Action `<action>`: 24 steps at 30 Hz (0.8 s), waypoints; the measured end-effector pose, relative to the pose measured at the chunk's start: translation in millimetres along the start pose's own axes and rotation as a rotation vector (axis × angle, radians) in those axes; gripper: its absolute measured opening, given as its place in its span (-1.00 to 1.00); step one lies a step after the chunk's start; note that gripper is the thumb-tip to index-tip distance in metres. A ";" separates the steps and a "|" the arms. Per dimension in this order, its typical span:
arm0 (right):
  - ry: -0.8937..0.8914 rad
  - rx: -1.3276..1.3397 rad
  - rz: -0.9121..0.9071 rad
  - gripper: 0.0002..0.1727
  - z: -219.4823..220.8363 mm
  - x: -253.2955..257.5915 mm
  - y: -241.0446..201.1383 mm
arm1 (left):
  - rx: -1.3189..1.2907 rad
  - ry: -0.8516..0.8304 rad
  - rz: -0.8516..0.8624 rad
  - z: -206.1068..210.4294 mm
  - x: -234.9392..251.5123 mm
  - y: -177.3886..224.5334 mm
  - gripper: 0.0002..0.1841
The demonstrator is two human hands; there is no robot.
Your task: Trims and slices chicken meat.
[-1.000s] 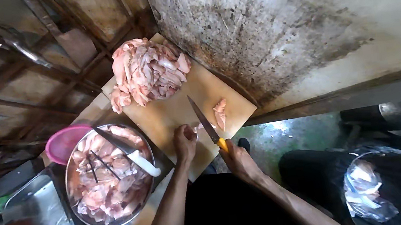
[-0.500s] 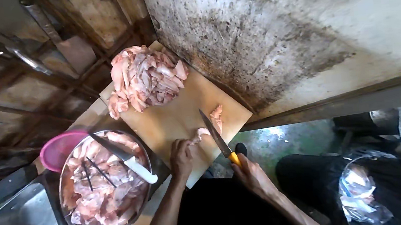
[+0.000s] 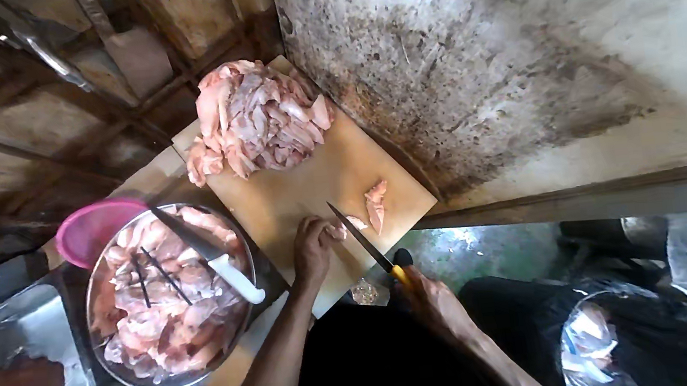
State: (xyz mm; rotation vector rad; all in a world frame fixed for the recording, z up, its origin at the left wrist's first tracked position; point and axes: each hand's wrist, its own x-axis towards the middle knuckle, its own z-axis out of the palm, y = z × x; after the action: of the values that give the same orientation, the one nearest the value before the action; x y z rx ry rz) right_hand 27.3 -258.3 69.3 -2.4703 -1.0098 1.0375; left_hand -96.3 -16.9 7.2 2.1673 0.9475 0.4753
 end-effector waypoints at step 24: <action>-0.140 -0.371 0.102 -0.59 -31.1 4.7 -65.1 | -0.040 0.098 -0.310 21.6 -11.4 30.5 -0.88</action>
State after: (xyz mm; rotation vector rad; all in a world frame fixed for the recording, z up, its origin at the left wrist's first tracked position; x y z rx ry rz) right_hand 19.3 -207.9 120.5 -2.8008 -1.2277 1.1576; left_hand -76.8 -50.0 14.4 1.9302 1.2904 0.4469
